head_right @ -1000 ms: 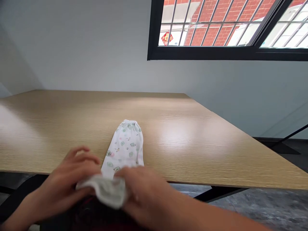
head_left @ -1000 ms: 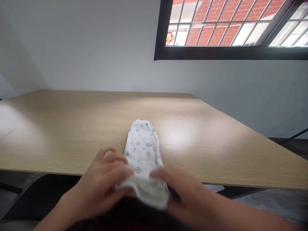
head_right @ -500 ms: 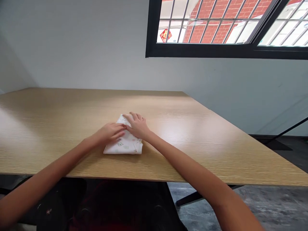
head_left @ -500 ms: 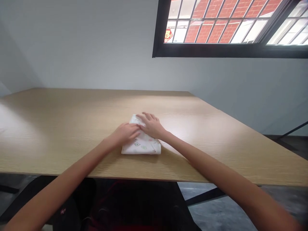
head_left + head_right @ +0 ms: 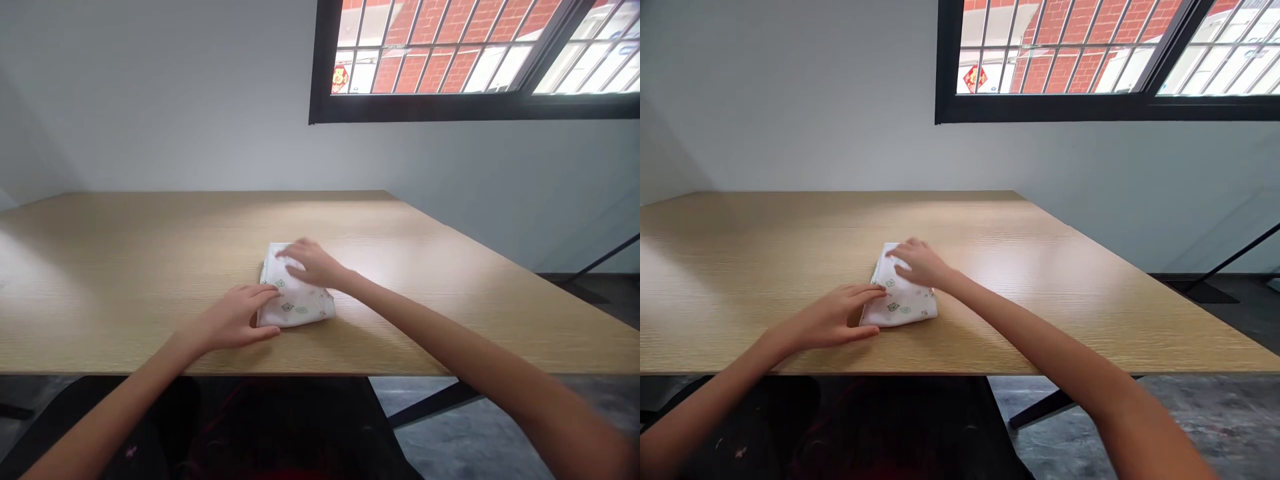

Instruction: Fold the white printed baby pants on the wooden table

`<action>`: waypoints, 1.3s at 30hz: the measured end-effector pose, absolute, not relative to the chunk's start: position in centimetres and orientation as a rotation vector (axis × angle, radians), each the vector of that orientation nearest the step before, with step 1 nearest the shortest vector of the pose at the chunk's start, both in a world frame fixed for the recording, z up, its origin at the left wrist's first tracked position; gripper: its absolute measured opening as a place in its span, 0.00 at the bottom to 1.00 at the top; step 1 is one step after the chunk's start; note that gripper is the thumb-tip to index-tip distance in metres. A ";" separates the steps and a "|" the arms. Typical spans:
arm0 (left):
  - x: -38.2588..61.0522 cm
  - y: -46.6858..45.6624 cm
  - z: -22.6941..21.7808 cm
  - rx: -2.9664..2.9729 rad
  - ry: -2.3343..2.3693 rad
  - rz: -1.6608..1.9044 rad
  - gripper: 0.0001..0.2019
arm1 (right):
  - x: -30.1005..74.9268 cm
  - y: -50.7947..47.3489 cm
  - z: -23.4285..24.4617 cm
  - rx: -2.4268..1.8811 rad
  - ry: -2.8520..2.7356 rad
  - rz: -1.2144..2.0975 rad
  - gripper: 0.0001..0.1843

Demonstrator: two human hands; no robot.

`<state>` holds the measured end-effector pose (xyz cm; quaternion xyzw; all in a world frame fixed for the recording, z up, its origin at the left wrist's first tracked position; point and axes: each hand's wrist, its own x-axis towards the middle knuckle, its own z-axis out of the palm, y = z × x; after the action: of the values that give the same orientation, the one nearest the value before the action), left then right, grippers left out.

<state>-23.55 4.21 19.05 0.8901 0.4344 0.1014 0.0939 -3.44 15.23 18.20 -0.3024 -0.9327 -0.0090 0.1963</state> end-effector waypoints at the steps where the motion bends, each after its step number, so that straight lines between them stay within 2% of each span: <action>1: -23.8 4.8 18.7 2.660 1.265 0.297 0.24 | -2.7 13.8 18.0 -0.801 -2.696 0.118 0.17; 3: -23.9 5.4 18.0 2.715 1.215 0.304 0.18 | -1.1 11.2 17.6 -0.761 -2.785 0.337 0.23; 6: -23.7 5.2 17.0 2.778 1.209 0.382 0.11 | 1.0 8.6 17.3 -0.736 -2.808 0.492 0.38; 8: -23.9 4.7 16.9 2.765 1.194 0.444 0.10 | 1.9 7.5 17.3 -0.741 -2.790 0.536 0.39; 12: -24.8 4.3 17.4 2.593 1.176 0.616 0.10 | 2.4 6.1 17.7 -0.834 -2.678 0.607 0.24; 16: -24.7 5.5 17.7 2.223 1.365 0.766 0.09 | 1.5 6.0 18.4 -1.099 -2.379 0.834 0.08; 21: -22.2 9.9 17.3 2.137 1.606 0.913 0.09 | -0.1 8.8 17.9 -1.104 -1.781 1.412 0.06; 24: -21.5 12.4 16.8 2.128 1.726 0.827 0.08 | -0.3 10.7 16.9 -1.179 -1.543 1.572 0.04; 26: -21.3 13.3 16.6 2.113 1.815 0.736 0.07 | -0.2 11.4 16.6 -1.286 -1.513 1.538 0.03; 27: -21.2 13.3 16.6 2.115 1.856 0.703 0.07 | -0.1 11.5 16.6 -1.350 -1.553 1.448 0.06; 30: -20.4 12.5 16.9 2.201 1.904 0.696 0.11 | -0.3 11.1 16.7 -1.379 -1.829 0.771 0.16; 33: -19.0 11.4 17.0 2.372 1.769 0.724 0.16 | -1.3 10.5 16.2 -1.095 -2.155 0.116 0.19; 35: -18.5 11.3 16.7 2.447 1.621 0.694 0.17 | -2.0 10.7 15.5 -1.019 -2.346 0.031 0.22; 39: -19.7 12.4 15.7 2.421 1.424 0.634 0.19 | -1.3 12.3 14.4 -1.222 -2.412 0.267 0.27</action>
<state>-19.71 12.41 15.67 0.8335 0.4905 0.2183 0.1308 -1.32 12.27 14.41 -0.4395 -0.8679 0.0962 0.2108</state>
